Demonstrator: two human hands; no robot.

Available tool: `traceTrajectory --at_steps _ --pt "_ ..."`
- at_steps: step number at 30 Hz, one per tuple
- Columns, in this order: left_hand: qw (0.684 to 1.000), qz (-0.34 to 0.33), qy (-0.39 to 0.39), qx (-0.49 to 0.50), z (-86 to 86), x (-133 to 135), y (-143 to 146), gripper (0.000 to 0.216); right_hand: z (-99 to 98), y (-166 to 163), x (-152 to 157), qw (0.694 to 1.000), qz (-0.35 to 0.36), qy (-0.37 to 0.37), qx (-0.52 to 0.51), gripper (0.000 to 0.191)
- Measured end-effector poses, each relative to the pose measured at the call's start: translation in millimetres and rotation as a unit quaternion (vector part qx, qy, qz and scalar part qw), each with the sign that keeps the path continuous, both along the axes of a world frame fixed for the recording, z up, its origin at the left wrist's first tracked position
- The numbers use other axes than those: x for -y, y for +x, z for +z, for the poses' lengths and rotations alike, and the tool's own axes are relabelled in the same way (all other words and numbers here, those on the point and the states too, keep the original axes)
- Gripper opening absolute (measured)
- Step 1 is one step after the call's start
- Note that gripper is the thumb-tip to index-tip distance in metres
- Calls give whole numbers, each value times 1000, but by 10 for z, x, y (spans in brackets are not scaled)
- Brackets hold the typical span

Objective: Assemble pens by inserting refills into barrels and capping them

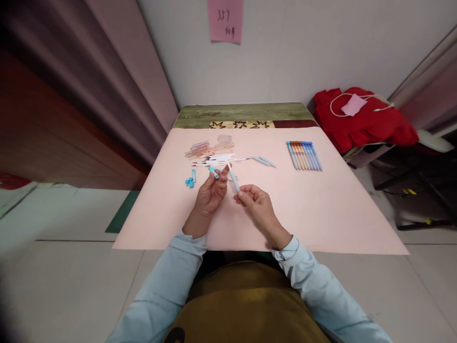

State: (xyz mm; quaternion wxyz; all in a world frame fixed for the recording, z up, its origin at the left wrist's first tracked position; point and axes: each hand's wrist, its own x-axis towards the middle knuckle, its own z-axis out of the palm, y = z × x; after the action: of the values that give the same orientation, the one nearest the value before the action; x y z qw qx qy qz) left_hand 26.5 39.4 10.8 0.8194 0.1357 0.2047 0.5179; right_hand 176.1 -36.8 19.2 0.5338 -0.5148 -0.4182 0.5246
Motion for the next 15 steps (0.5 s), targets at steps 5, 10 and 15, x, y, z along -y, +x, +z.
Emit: traceTrajectory --at_steps 5,10,15 --pt "998 27 -48 26 -11 -28 -9 22 22 36 31 1000 -6 23 18 40" --pt "996 51 -60 43 -12 -39 -34 23 8 43 65 996 -34 51 70 35" --pt "996 58 -56 43 -11 -32 -44 24 84 13 133 974 -59 108 188 22"
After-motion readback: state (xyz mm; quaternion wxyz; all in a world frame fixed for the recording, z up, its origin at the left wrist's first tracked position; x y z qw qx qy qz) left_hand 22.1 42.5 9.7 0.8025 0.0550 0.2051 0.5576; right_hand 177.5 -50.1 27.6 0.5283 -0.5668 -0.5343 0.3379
